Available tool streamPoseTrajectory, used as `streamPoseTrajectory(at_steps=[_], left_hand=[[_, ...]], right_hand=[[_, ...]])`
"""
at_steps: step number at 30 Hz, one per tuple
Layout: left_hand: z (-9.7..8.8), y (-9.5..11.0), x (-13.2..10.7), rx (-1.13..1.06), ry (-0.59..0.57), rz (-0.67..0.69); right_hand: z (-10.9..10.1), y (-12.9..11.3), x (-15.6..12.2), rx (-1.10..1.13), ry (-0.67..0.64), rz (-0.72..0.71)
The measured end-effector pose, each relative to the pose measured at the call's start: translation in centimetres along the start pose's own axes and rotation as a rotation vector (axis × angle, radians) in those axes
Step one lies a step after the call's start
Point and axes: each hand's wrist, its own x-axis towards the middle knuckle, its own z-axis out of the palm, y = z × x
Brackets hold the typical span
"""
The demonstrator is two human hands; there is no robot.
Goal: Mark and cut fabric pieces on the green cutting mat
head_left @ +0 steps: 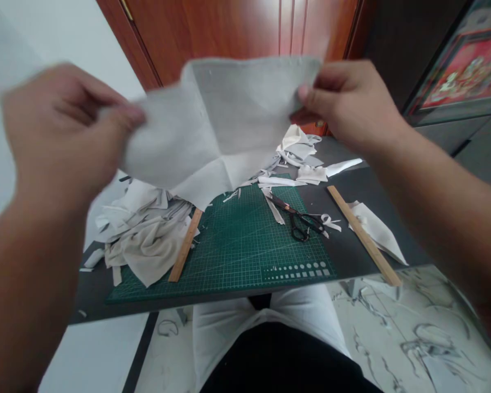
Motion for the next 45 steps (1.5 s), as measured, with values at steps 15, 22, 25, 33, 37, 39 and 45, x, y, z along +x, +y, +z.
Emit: streamPoseTrajectory(at_steps=[15,22,25,33,37,39,45], left_hand=[[9.8,-4.3,-19.7,-0.357,-1.312,0.050],[14.8,-3.1,-14.3,-0.328,-0.951,0.308],[16.5,-0.7,-11.5,-0.480,-0.869,0.408],[14.0,1.7,-4.0,-0.719,-0.790,0.532],[12.4,3.6,-2.3,-0.904,-0.829,0.493],[12.0,4.5,-2.3,-1.011,-0.845,0.432],[10.4,3.3,-6.2,-0.848,-1.170,0.121]], right_hand=[[5.2,10.5,-23.3,-0.321,-0.226,0.396],[4.8,8.6,-17.5,0.315,-0.144,0.565],[4.6,6.1,-12.4,0.223,-0.213,0.367],[2.4,-3.3,-2.6,0.365,-0.695,-0.056],[0.6,-6.5,-1.1,0.400,-0.668,-0.114],[0.3,-7.4,-0.8,0.375,-0.553,-0.124],[-0.8,-8.3,-1.7,0.123,-0.130,-0.150]])
